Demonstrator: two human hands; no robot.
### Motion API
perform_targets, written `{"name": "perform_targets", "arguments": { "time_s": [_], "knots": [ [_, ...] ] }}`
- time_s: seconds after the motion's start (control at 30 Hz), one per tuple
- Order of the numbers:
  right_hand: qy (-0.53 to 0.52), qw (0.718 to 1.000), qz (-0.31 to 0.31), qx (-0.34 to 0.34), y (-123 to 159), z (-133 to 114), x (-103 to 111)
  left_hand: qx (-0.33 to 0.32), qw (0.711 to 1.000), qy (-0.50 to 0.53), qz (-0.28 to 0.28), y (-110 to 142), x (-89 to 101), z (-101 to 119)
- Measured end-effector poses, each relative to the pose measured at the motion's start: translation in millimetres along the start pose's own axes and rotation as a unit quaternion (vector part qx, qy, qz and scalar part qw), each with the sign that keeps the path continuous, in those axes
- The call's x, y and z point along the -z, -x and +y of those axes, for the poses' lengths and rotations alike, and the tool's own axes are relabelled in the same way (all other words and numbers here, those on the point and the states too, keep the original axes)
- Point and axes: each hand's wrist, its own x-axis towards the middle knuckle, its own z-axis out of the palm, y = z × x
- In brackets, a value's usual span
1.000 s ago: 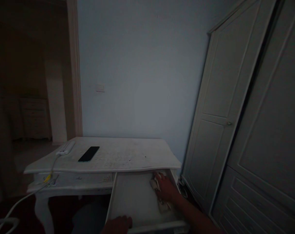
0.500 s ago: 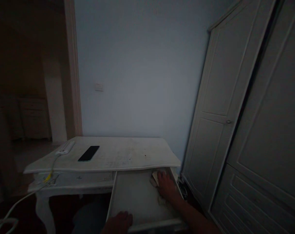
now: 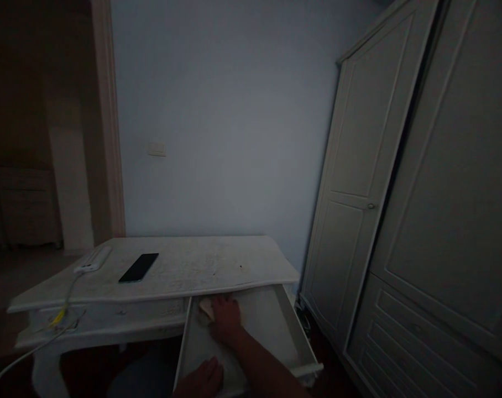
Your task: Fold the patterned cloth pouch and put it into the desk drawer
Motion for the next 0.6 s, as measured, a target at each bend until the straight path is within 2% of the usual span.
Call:
{"name": "perform_targets", "arguments": {
  "time_s": [0.1,0.17,0.23,0.33,0.37,0.43,0.53,0.6],
  "knots": [
    [0.011,0.994,-0.035,0.105,1.6,-20.5,-6.5,0.011,1.000,0.004,-0.003,-6.6,-8.2,3.2],
    [0.030,0.985,-0.066,0.155,7.8,-18.4,-4.7,0.001,1.000,0.005,0.009,-6.0,-10.1,3.8],
    [0.030,0.973,-0.108,0.202,18.7,-2.5,2.8,-0.006,1.000,0.014,0.023,-1.2,-7.5,3.0],
    [0.004,0.948,-0.195,0.250,43.1,40.4,19.3,-0.010,0.999,0.029,0.020,8.7,2.9,4.7],
    [-0.002,0.945,-0.219,0.244,52.5,57.4,24.7,-0.005,1.000,0.025,0.013,11.3,6.9,6.9],
    [0.000,0.954,-0.234,0.186,70.8,91.6,34.2,0.021,1.000,0.000,-0.013,14.1,14.3,13.5],
    [0.015,0.986,-0.159,0.043,89.5,134.5,44.9,0.043,0.996,-0.049,-0.055,13.2,22.5,21.9],
    [0.025,0.994,-0.103,-0.028,91.2,151.3,49.5,0.028,0.995,-0.068,-0.067,12.3,26.0,22.7]
  ]
}}
